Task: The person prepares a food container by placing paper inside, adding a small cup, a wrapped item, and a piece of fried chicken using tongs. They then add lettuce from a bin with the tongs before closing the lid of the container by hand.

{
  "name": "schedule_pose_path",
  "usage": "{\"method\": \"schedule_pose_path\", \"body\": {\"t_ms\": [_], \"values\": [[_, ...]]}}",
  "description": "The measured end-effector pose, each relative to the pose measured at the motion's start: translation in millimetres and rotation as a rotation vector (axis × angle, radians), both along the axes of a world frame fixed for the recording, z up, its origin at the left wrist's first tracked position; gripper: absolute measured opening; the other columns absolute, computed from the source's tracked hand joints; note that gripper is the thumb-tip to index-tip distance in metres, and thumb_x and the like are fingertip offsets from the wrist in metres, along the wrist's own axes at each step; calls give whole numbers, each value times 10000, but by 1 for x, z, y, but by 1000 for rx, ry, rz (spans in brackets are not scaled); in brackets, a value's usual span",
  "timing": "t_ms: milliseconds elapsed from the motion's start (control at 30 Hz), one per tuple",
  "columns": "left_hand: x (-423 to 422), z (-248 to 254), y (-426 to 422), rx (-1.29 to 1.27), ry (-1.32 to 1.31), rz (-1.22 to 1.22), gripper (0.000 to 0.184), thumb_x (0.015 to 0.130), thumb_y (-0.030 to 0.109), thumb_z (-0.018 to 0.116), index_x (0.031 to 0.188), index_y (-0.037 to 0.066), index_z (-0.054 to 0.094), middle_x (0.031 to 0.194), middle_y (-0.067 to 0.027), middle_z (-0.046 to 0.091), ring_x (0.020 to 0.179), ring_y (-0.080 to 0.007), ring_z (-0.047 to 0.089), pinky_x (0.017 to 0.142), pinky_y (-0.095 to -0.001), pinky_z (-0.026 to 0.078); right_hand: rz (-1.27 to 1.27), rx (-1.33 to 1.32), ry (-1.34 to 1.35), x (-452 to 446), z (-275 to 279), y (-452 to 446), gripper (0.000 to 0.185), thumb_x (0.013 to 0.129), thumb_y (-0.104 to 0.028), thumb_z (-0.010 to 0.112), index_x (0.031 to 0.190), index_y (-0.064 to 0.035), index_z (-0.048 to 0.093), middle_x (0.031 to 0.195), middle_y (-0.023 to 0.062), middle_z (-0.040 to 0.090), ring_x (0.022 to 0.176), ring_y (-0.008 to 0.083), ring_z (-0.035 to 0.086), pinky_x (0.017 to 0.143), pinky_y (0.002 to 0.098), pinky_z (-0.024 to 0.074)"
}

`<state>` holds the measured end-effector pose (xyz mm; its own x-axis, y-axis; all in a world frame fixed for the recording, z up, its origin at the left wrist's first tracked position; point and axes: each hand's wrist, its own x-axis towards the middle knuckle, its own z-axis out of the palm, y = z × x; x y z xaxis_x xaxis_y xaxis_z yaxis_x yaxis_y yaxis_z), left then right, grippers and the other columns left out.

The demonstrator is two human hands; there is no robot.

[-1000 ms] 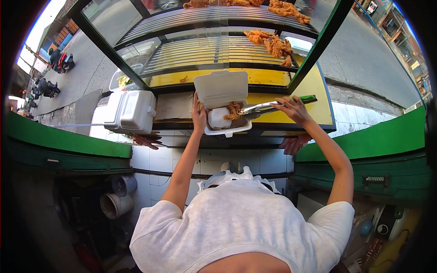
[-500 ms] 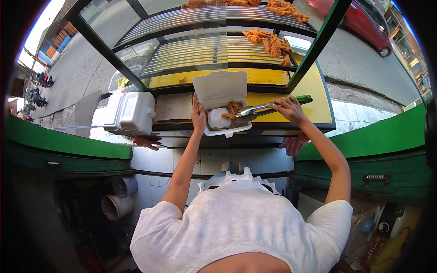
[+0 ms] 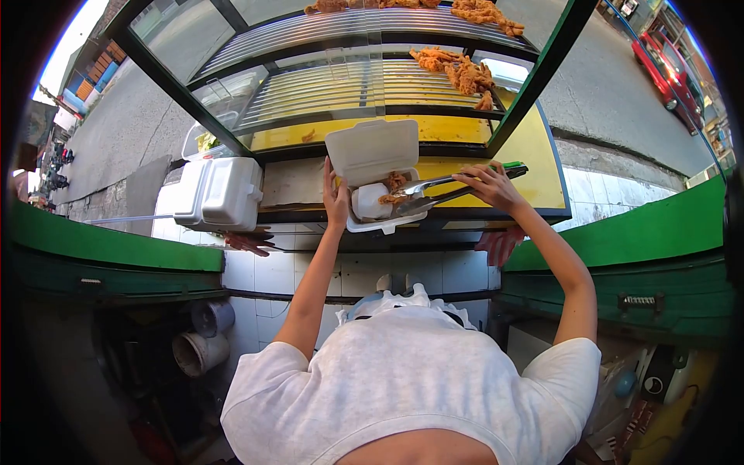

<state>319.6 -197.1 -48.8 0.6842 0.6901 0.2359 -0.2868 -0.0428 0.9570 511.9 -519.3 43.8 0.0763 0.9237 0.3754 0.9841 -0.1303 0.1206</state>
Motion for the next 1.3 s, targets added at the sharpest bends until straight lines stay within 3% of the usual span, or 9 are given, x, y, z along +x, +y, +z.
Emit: {"method": "schedule_pose_path", "body": {"t_ms": [167, 367, 400, 600, 700, 767, 867, 933, 1300], "values": [[-4, -4, 0, 18, -43, -22, 630, 909, 18, 479, 1477, 139, 234, 1366, -72, 420, 1203, -148, 425, 995, -268, 348, 27, 5, 27, -3, 0, 9, 633, 773, -212, 676, 1360, -262, 444, 1196, -44, 520, 1051, 144, 518, 898, 374, 333], [-6, -3, 5, -52, 8, -249, 773, 907, 57, 501, 1500, 246, 42, 1516, -73, 223, 1288, -191, 358, 1018, -308, 340, -222, 223, 392, -30, 0, 22, 552, 770, -273, 717, 1272, -136, 534, 1050, 79, 582, 950, 241, 560, 807, 328, 405], [-6, -4, 6, -53, 4, -241, 773, 907, 57, 501, 1500, 246, 42, 1516, -73, 223, 1288, -191, 358, 1018, -308, 340, -214, 220, 390, -34, -5, 23, 552, 770, -273, 717, 1272, -136, 534, 1050, 79, 582, 950, 241, 560, 807, 328, 405], [-5, -8, 8, 5, 68, -254, 772, 918, 32, 450, 1496, 279, 1, 1534, -45, 181, 1297, -169, 331, 989, -287, 364, -375, 136, 1607, -50, -47, 29, 457, 867, -268, 668, 1223, -8, 544, 902, 18, 578, 827, 103, 548, 741, 260, 439], [-4, -6, 5, 89, 137, -138, 755, 920, -18, 389, 1494, 299, 15, 1541, -33, 162, 1092, -128, 460, 871, -226, 410, -244, 128, 1744, -64, -51, 46, 431, 890, -307, 632, 1190, -3, 567, 861, 7, 575, 786, 86, 542, 698, 226, 417], [-6, 2, -1, 85, 166, -95, 750, 914, -56, 334, 1490, 318, 33, 1540, -27, 185, 819, -98, 433, 731, -183, 401, -70, 190, 1852, -68, -69, 57, 410, 904, -354, 602, 1128, -11, 595, 824, -6, 580, 740, 67, 539, 657, 211, 398], [-10, 8, -15, 133, 225, 36, 739, 916, -51, 322, 1486, 329, 45, 1528, -25, 227, 693, -96, 329, 655, -180, 377, -196, 195, 1955, -69, -76, 58, 373, 901, -362, 604, 1062, -26, 608, 810, -17, 589, 735, 65, 550, 636, 215, 396], [-19, 11, -22, 104, 236, 57, 713, 923, -53, 311, 1493, 289, 53, 1546, -18, 152, 738, -67, 339, 677, -167, 368, -208, 236, 2004, -75, -65, 60, 357, 899, -362, 606, 1043, -35, 610, 801, -19, 591, 728, 64, 552, 632, 214, 399], [-122, 29, -52, -122, 217, 367, 669, 928, -13, 289, 1495, 281, 90, 1500, -51, 287, 895, -93, 411, 845, -187, 348, -49, 139, 2138, -116, -35, 83, 420, 910, -321, 592, 1164, 12, 564, 859, 3, 595, 697, 71, 505, 635, 229, 422]]}}
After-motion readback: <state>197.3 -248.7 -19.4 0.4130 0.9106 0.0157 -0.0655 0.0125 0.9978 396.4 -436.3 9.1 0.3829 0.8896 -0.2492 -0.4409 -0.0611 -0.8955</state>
